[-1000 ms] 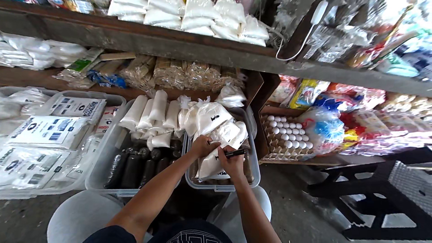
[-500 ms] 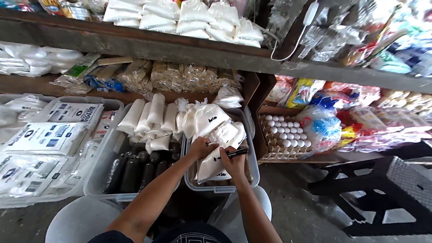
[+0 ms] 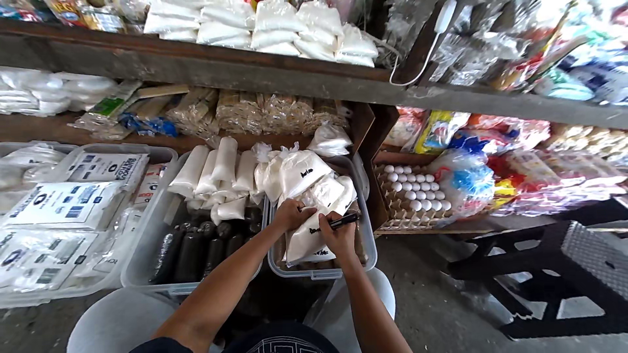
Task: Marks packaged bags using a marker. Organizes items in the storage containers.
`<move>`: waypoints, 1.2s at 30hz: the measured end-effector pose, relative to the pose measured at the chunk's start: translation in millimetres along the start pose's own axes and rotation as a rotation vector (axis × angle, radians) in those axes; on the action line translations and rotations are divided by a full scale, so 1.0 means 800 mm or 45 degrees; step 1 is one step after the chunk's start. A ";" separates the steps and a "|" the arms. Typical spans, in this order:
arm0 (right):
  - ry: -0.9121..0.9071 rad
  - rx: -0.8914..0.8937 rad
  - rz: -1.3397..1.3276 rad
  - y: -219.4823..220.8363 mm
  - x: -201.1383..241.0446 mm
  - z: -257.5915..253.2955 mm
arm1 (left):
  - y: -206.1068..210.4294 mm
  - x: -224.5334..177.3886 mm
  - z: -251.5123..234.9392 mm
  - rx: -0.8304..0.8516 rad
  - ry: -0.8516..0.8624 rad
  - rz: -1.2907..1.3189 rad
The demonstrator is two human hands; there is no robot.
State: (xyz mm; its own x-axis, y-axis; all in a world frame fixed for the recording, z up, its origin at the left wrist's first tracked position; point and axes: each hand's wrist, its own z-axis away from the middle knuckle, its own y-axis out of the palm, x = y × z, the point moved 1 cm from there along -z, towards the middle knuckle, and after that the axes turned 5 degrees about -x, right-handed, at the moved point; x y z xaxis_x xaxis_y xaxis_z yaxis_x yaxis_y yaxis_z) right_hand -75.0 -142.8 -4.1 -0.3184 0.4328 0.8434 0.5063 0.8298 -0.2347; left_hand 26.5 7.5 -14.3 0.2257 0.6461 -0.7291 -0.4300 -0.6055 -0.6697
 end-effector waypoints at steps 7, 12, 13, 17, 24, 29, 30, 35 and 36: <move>-0.004 -0.010 0.031 -0.002 -0.003 0.001 | 0.001 0.000 0.000 -0.011 0.011 0.008; -0.008 -0.034 0.051 0.000 -0.005 0.000 | 0.002 0.001 0.000 -0.016 0.004 0.008; -0.001 -0.047 0.062 -0.002 -0.006 -0.001 | 0.002 0.001 0.000 -0.014 -0.005 0.010; 0.052 -0.045 0.045 -0.007 -0.007 -0.003 | -0.001 -0.001 0.000 0.010 -0.028 0.004; 0.027 -0.025 0.090 -0.006 -0.010 -0.003 | 0.001 0.002 -0.001 -0.017 -0.004 0.026; 0.040 -0.002 0.085 -0.004 -0.006 -0.005 | 0.002 0.002 -0.002 -0.017 -0.011 0.019; 0.055 -0.009 0.062 -0.007 -0.007 -0.006 | 0.002 0.002 -0.001 -0.018 -0.015 0.019; 0.096 -0.019 0.024 -0.011 -0.011 -0.004 | 0.003 0.004 -0.001 -0.032 -0.006 0.035; 0.093 -0.012 0.039 -0.011 -0.011 -0.004 | 0.003 0.004 -0.001 -0.034 -0.003 0.033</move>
State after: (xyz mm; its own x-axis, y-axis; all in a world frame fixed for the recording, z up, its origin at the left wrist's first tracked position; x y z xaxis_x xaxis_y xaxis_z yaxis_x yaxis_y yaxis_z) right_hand -74.0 -155.2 -8.1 -0.2434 0.4311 0.8688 0.5224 0.8130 -0.2571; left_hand 27.1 7.6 -18.4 0.2125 0.6315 -0.7457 -0.4121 -0.6340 -0.6543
